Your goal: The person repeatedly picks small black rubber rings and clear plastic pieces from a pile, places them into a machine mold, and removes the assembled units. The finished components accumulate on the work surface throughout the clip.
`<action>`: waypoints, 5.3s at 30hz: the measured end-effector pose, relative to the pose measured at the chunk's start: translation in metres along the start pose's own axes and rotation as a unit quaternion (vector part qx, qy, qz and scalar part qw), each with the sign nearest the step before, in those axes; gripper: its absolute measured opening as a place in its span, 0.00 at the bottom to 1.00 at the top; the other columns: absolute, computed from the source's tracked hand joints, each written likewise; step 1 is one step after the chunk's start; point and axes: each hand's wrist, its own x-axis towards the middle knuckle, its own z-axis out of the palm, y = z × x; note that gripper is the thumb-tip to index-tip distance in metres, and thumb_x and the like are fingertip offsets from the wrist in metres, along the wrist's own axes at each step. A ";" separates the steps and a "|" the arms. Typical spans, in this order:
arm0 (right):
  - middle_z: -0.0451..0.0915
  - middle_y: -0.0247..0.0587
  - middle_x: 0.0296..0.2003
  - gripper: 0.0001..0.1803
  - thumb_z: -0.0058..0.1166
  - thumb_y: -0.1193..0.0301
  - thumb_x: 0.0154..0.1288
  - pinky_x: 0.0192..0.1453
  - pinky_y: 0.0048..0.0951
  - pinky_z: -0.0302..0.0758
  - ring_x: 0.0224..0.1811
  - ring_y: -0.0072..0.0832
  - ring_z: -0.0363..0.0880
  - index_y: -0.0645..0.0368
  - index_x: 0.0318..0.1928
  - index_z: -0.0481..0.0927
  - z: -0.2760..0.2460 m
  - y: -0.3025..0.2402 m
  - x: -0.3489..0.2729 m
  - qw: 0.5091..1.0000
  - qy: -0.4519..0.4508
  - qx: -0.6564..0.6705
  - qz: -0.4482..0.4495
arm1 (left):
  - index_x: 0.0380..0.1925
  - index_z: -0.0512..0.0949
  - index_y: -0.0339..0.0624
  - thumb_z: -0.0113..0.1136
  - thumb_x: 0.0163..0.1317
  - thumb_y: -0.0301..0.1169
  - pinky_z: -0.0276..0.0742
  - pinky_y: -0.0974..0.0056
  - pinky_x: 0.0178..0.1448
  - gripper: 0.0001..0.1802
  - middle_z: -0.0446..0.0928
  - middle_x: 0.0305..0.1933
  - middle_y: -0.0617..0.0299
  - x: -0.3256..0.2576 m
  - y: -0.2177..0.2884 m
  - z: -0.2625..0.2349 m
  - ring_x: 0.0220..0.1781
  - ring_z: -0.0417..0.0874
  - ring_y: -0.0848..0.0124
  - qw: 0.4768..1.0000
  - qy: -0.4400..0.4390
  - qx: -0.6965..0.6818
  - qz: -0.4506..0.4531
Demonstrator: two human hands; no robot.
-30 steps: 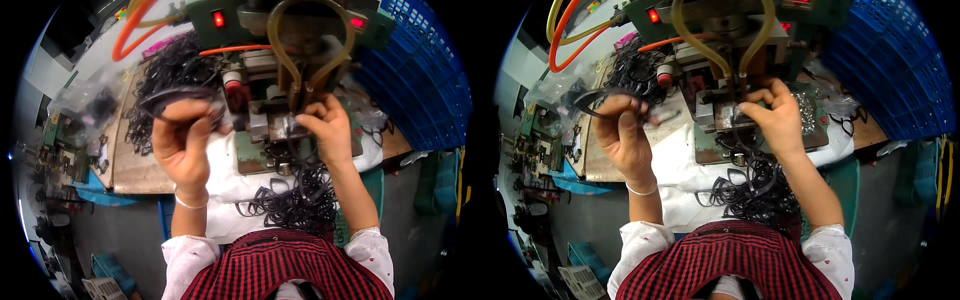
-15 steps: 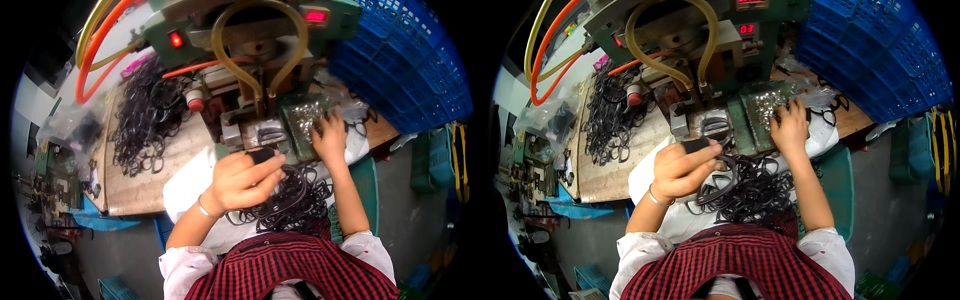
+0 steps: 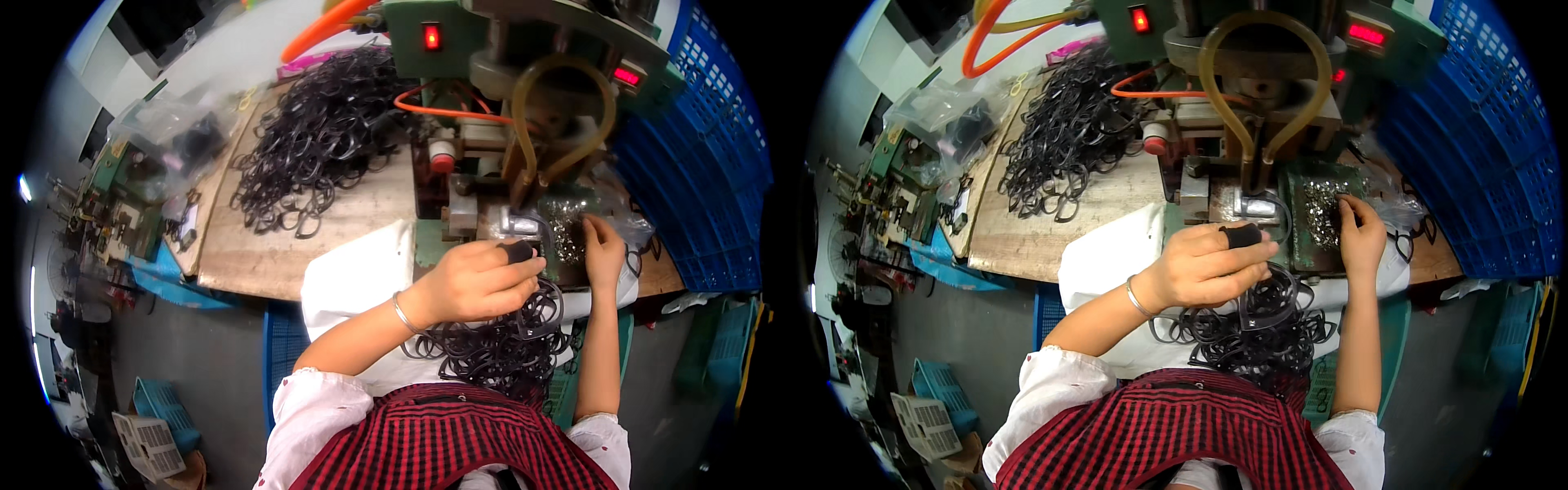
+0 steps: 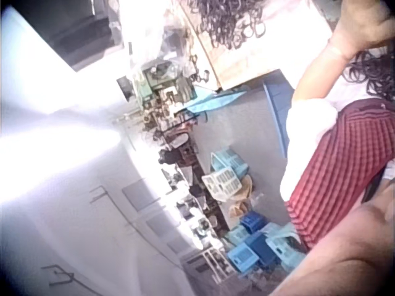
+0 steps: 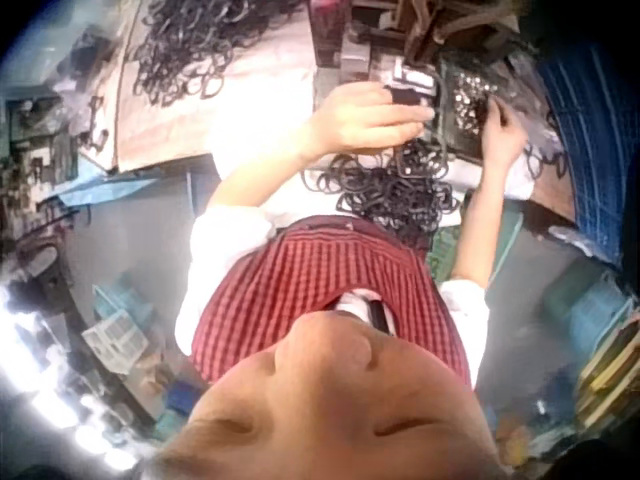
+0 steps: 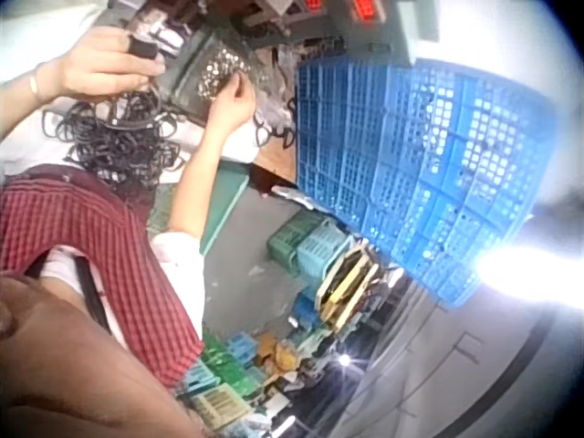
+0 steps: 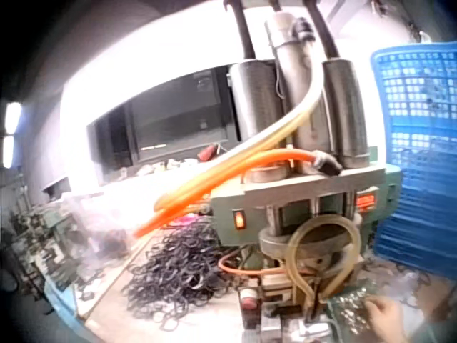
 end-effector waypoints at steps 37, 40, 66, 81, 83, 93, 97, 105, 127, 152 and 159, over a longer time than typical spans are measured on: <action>0.80 0.35 0.33 0.19 0.61 0.80 0.54 0.45 0.20 0.72 0.38 0.19 0.77 0.67 0.47 0.74 0.030 -0.126 -0.003 0.934 -0.143 0.326 0.001 | 0.27 0.79 0.36 0.57 0.66 0.50 0.55 0.72 0.19 0.24 0.65 0.15 0.70 -0.132 -0.079 -0.089 0.15 0.61 0.78 0.550 0.166 -0.212 -0.790; 0.80 0.36 0.33 0.21 0.60 0.80 0.54 0.45 0.19 0.72 0.38 0.18 0.77 0.68 0.50 0.73 0.029 -0.124 -0.013 0.925 -0.131 0.355 0.038 | 0.37 0.78 0.37 0.46 0.73 0.48 0.56 0.71 0.17 0.23 0.58 0.10 0.73 -0.116 -0.042 -0.082 0.12 0.61 0.78 0.498 0.158 -0.403 -0.752; 0.81 0.52 0.44 0.06 0.62 0.72 0.52 0.59 0.41 0.70 0.53 0.47 0.76 0.60 0.30 0.82 0.003 -0.013 -0.005 0.976 0.073 -0.151 -0.136 | 0.45 0.75 0.27 0.32 0.78 0.43 0.56 0.78 0.09 0.28 0.70 0.11 0.61 0.045 0.029 -0.007 0.04 0.60 0.78 0.371 -0.048 -0.633 -0.678; 0.82 0.38 0.30 0.07 0.61 0.75 0.60 0.41 0.24 0.74 0.33 0.22 0.78 0.63 0.38 0.82 0.012 -0.015 -0.021 0.993 0.089 0.078 0.025 | 0.50 0.73 0.30 0.44 0.74 0.41 0.75 0.73 0.21 0.22 0.77 0.21 0.56 0.003 0.040 -0.017 0.19 0.78 0.72 0.540 0.004 -0.546 -0.641; 0.82 0.38 0.32 0.07 0.61 0.75 0.60 0.41 0.24 0.74 0.35 0.22 0.78 0.63 0.38 0.83 0.007 -0.011 -0.033 0.989 0.089 0.108 0.037 | 0.55 0.70 0.30 0.52 0.70 0.36 0.82 0.65 0.43 0.21 0.80 0.35 0.47 -0.036 0.039 -0.030 0.36 0.84 0.61 0.746 0.062 -0.254 -0.613; 0.84 0.36 0.33 0.08 0.60 0.77 0.58 0.48 0.22 0.73 0.38 0.21 0.79 0.64 0.40 0.83 0.011 -0.031 -0.011 0.993 0.021 0.114 0.013 | 0.39 0.85 0.40 0.68 0.55 0.28 0.80 0.66 0.42 0.11 0.84 0.33 0.56 -0.012 0.049 -0.119 0.34 0.86 0.67 0.767 -0.286 -0.280 -0.501; 0.85 0.36 0.33 0.08 0.60 0.77 0.58 0.48 0.22 0.74 0.38 0.21 0.80 0.64 0.38 0.84 0.010 -0.040 -0.008 0.996 0.014 0.088 0.002 | 0.34 0.82 0.38 0.59 0.50 0.21 0.76 0.59 0.46 0.10 0.80 0.41 0.56 -0.061 -0.031 -0.096 0.44 0.78 0.57 0.837 -0.249 0.264 -0.410; 0.84 0.36 0.36 0.08 0.60 0.80 0.57 0.45 0.21 0.73 0.38 0.20 0.79 0.64 0.39 0.85 -0.025 -0.033 -0.047 0.981 -0.005 0.178 0.077 | 0.34 0.84 0.34 0.64 0.52 0.22 0.77 0.59 0.45 0.08 0.82 0.42 0.50 -0.155 -0.056 -0.074 0.39 0.81 0.54 0.843 -0.061 0.270 -0.462; 0.81 0.41 0.40 0.29 0.60 0.80 0.56 0.52 0.22 0.71 0.45 0.20 0.76 0.69 0.59 0.69 0.016 -0.165 -0.041 0.909 -0.106 0.392 0.092 | 0.46 0.79 0.29 0.50 0.72 0.30 0.65 0.78 0.22 0.14 0.82 0.28 0.55 0.070 -0.024 -0.065 0.18 0.73 0.80 0.883 0.209 -0.103 -0.408; 0.80 0.32 0.34 0.05 0.56 0.77 0.64 0.44 0.19 0.72 0.36 0.17 0.75 0.63 0.40 0.79 0.004 0.000 -0.006 0.992 0.057 0.102 -0.041 | 0.46 0.74 0.30 0.41 0.75 0.44 0.61 0.76 0.09 0.24 0.74 0.16 0.57 0.022 0.036 0.007 0.08 0.68 0.75 0.363 0.029 -0.681 -0.636; 0.83 0.37 0.41 0.10 0.57 0.76 0.66 0.51 0.22 0.72 0.44 0.22 0.79 0.64 0.47 0.82 0.003 0.017 -0.018 0.990 0.066 0.120 0.026 | 0.47 0.78 0.38 0.56 0.69 0.32 0.80 0.69 0.43 0.11 0.82 0.38 0.60 -0.063 0.035 -0.045 0.40 0.83 0.74 0.684 0.042 -0.338 -0.645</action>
